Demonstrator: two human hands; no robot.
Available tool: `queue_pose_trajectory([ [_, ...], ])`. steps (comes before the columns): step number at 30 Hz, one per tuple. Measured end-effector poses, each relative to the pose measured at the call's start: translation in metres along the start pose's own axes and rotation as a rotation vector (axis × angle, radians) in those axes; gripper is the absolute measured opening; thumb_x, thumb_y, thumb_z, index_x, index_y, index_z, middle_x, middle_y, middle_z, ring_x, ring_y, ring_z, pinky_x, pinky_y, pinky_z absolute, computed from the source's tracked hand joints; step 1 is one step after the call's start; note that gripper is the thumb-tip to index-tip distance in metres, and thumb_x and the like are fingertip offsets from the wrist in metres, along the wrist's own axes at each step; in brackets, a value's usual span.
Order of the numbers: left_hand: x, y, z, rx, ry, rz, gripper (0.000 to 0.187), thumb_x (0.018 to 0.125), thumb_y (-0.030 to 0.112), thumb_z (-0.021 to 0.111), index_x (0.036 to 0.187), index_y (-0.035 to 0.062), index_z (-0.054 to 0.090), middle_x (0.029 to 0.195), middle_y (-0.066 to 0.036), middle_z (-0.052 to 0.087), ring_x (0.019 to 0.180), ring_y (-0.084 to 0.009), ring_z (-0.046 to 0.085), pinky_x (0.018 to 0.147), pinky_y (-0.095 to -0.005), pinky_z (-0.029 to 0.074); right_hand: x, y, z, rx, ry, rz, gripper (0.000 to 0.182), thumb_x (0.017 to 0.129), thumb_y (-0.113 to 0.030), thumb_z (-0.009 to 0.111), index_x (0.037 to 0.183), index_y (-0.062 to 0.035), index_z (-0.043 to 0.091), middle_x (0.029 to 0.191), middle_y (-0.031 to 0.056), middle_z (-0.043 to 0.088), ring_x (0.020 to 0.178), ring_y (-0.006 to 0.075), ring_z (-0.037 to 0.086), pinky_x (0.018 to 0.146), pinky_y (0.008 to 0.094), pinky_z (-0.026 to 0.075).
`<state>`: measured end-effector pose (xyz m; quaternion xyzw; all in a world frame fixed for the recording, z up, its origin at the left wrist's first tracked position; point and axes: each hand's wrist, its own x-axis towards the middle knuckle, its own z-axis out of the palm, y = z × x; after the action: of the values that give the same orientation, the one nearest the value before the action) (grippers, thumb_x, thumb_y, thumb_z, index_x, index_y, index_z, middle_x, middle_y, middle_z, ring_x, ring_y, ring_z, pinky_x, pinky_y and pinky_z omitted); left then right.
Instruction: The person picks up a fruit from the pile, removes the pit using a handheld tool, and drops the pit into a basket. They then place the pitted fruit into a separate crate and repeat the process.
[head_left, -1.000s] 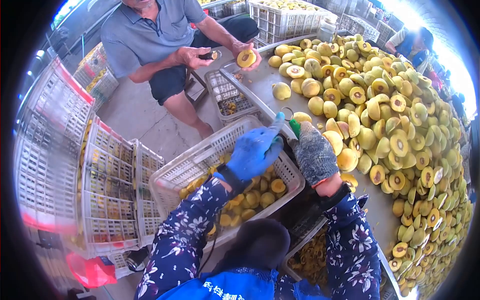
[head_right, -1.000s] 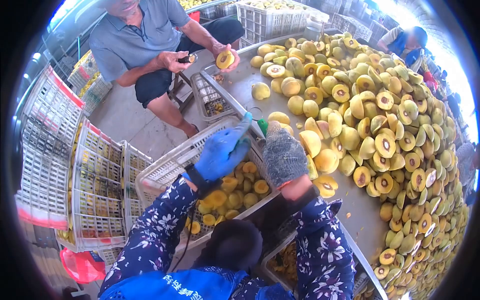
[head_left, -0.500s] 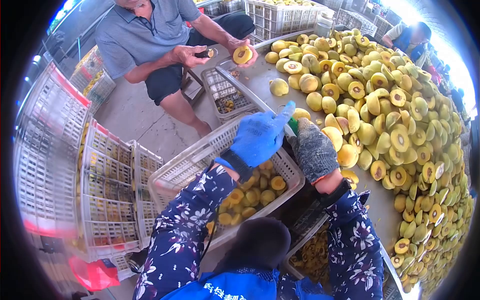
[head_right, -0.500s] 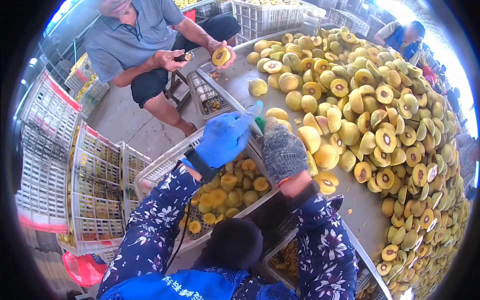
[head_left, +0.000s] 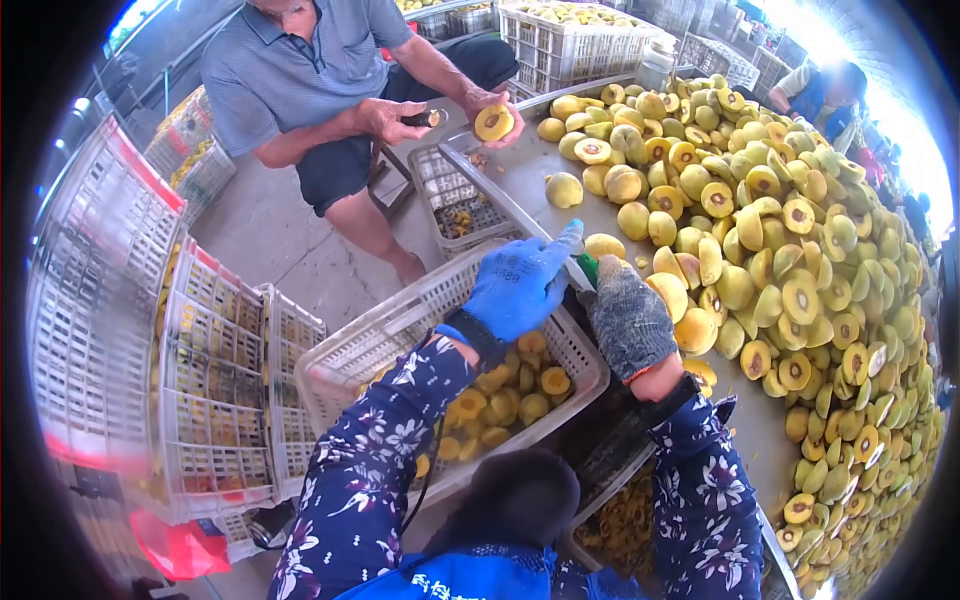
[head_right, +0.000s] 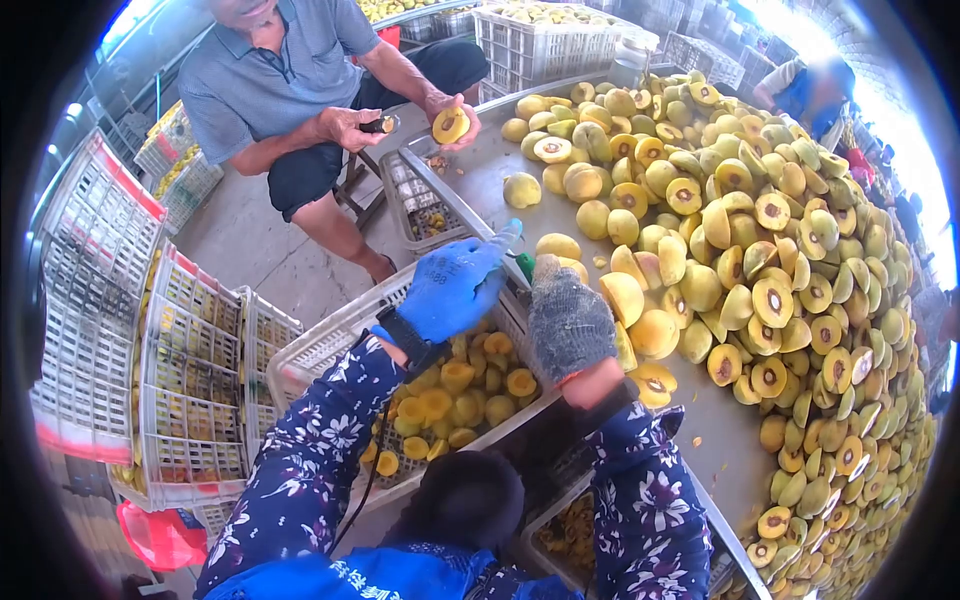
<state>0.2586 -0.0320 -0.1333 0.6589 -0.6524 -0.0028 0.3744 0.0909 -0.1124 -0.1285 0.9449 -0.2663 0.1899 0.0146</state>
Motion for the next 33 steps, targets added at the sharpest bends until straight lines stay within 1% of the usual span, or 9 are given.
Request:
queue_pose_trajectory([
  [4,-0.001,-0.019,-0.007,-0.093,0.316,0.075,0.047,0.082,0.012,0.057,0.129,0.0082,0.052,0.083,-0.014,0.061,0.077,-0.0320,0.061,0.068,-0.0430,0.049,0.019,-0.014,-0.011,0.176,-0.121,0.246,0.041,0.085,-0.026,0.062,0.115,-0.0010,0.050,0.097,0.0228,0.062,0.092,0.0392,0.061,0.078,0.0452,0.049],
  [7,-0.001,-0.034,-0.027,-0.195,0.351,-0.073,0.045,0.083,0.012,0.058,0.127,0.0069,0.053,0.082,-0.014,0.060,0.076,-0.0324,0.061,0.069,-0.0428,0.049,0.022,-0.012,-0.002,0.240,-0.053,0.188,0.041,0.084,-0.027,0.064,0.114,-0.0026,0.049,0.094,0.0233,0.062,0.089,0.0409,0.061,0.076,0.0457,0.049],
  [12,-0.009,-0.038,-0.017,-0.136,0.341,0.070,0.051,0.084,0.012,0.057,0.134,0.0046,0.047,0.082,-0.016,0.060,0.076,-0.0340,0.060,0.069,-0.0429,0.048,0.040,-0.032,-0.007,0.295,-0.099,0.217,0.039,0.084,-0.028,0.064,0.111,-0.0027,0.051,0.094,0.0238,0.062,0.088,0.0418,0.061,0.074,0.0472,0.049],
  [14,-0.016,-0.033,-0.014,-0.156,0.133,0.029,0.053,0.084,0.012,0.057,0.136,0.0042,0.044,0.083,-0.017,0.060,0.077,-0.0342,0.060,0.070,-0.0425,0.048,0.042,-0.035,-0.009,0.312,-0.119,0.204,0.037,0.084,-0.028,0.063,0.109,-0.0022,0.052,0.094,0.0245,0.062,0.088,0.0429,0.060,0.074,0.0484,0.049],
  [18,-0.018,-0.032,-0.010,-0.302,0.293,-0.151,0.053,0.085,0.014,0.057,0.135,0.0039,0.044,0.084,-0.018,0.060,0.079,-0.0349,0.060,0.072,-0.0422,0.048,0.045,-0.029,0.000,0.344,-0.082,0.204,0.037,0.084,-0.028,0.063,0.106,-0.0014,0.052,0.093,0.0249,0.061,0.088,0.0433,0.060,0.073,0.0485,0.049],
  [20,-0.022,-0.043,-0.004,-0.206,0.063,-0.053,0.052,0.086,0.018,0.057,0.134,0.0030,0.045,0.085,-0.018,0.060,0.079,-0.0345,0.060,0.072,-0.0423,0.048,0.047,-0.030,-0.002,0.352,-0.082,0.235,0.034,0.084,-0.027,0.063,0.104,-0.0008,0.053,0.091,0.0247,0.061,0.087,0.0439,0.060,0.074,0.0493,0.048],
  [24,-0.007,-0.077,-0.023,-0.092,0.408,-0.077,0.055,0.082,0.013,0.063,0.133,0.0028,0.047,0.094,-0.015,0.061,0.085,-0.0298,0.060,0.078,-0.0377,0.048,0.056,-0.024,0.000,0.421,-0.051,0.366,0.036,0.085,-0.024,0.063,0.112,-0.0020,0.054,0.081,0.0209,0.064,0.065,0.0330,0.065,0.057,0.0406,0.052],
  [25,0.000,-0.091,-0.037,0.027,0.431,-0.110,0.055,0.082,0.016,0.064,0.133,0.0035,0.048,0.101,-0.016,0.062,0.092,-0.0310,0.059,0.083,-0.0390,0.047,0.058,-0.013,0.010,0.468,-0.015,0.345,0.039,0.084,-0.021,0.064,0.117,-0.0034,0.053,0.077,0.0174,0.064,0.058,0.0230,0.065,0.048,0.0334,0.052],
  [33,0.040,-0.169,-0.098,0.617,0.447,-0.126,0.069,0.076,0.028,0.068,0.137,0.0081,0.042,0.138,-0.018,0.042,0.128,-0.0358,0.040,0.103,-0.0457,0.033,0.121,-0.006,0.018,0.970,-0.159,0.632,0.041,0.085,-0.013,0.064,0.118,0.0019,0.046,0.078,0.0121,0.059,0.055,0.0184,0.060,0.046,0.0319,0.053],
])
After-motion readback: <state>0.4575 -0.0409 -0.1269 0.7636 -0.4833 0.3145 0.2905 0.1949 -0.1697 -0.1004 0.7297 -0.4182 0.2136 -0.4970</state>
